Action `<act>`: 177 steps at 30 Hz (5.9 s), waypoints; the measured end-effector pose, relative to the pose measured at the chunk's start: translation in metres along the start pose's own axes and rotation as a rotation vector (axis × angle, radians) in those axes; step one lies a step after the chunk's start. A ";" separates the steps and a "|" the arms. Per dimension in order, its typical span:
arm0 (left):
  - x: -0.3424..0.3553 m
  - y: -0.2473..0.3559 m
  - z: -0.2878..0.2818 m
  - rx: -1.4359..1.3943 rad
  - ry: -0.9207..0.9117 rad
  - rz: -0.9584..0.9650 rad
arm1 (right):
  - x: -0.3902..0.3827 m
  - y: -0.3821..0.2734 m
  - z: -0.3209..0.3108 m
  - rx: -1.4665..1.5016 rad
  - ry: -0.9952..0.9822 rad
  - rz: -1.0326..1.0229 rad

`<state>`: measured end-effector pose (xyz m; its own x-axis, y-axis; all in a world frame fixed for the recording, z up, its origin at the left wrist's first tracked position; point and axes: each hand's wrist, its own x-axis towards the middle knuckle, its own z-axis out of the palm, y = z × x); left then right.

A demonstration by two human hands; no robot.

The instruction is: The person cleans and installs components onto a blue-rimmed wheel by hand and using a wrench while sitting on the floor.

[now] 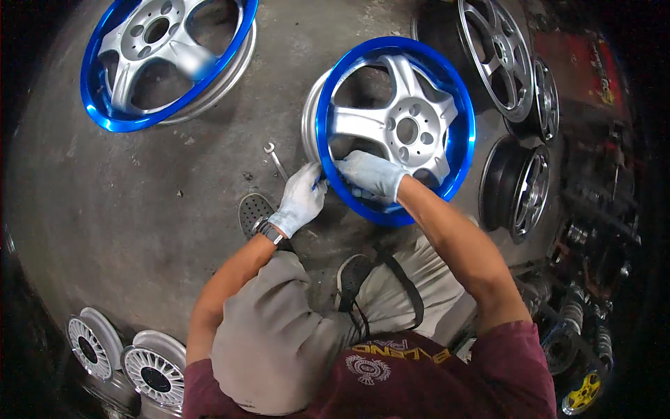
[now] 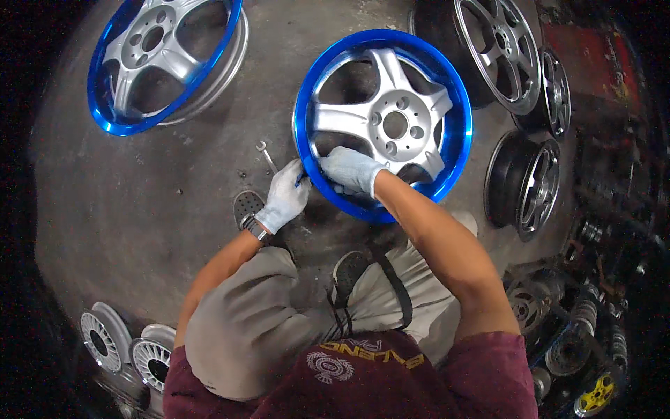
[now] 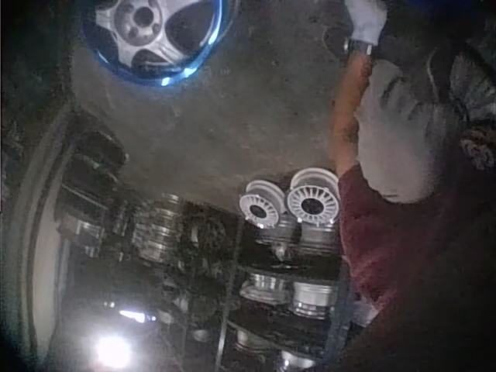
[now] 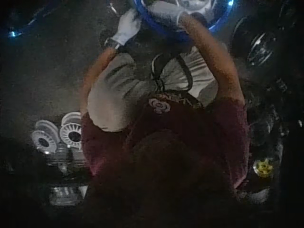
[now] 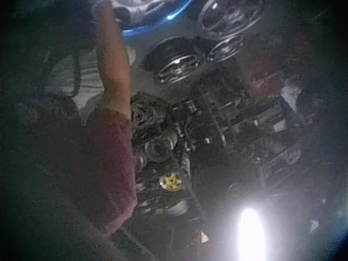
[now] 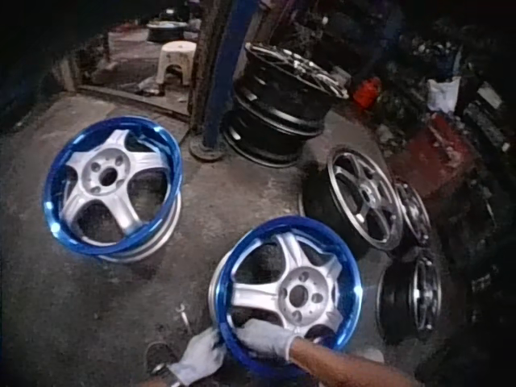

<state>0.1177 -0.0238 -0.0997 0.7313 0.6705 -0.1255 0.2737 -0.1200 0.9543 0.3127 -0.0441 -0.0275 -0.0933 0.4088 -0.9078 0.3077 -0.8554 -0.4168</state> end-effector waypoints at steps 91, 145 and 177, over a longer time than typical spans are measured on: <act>0.004 0.008 0.000 0.037 0.040 0.021 | -0.005 0.002 -0.022 -0.807 -0.027 -0.565; 0.010 0.000 -0.003 -0.075 -0.095 0.051 | -0.007 0.007 0.013 -0.830 0.341 -0.469; 0.005 -0.003 0.006 0.005 -0.029 0.028 | -0.010 -0.008 -0.008 -0.226 -0.072 -0.237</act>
<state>0.1241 -0.0248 -0.1050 0.7566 0.6450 -0.1071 0.2566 -0.1421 0.9560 0.3186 -0.0395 -0.0145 -0.2518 0.5573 -0.7912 0.4711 -0.6436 -0.6032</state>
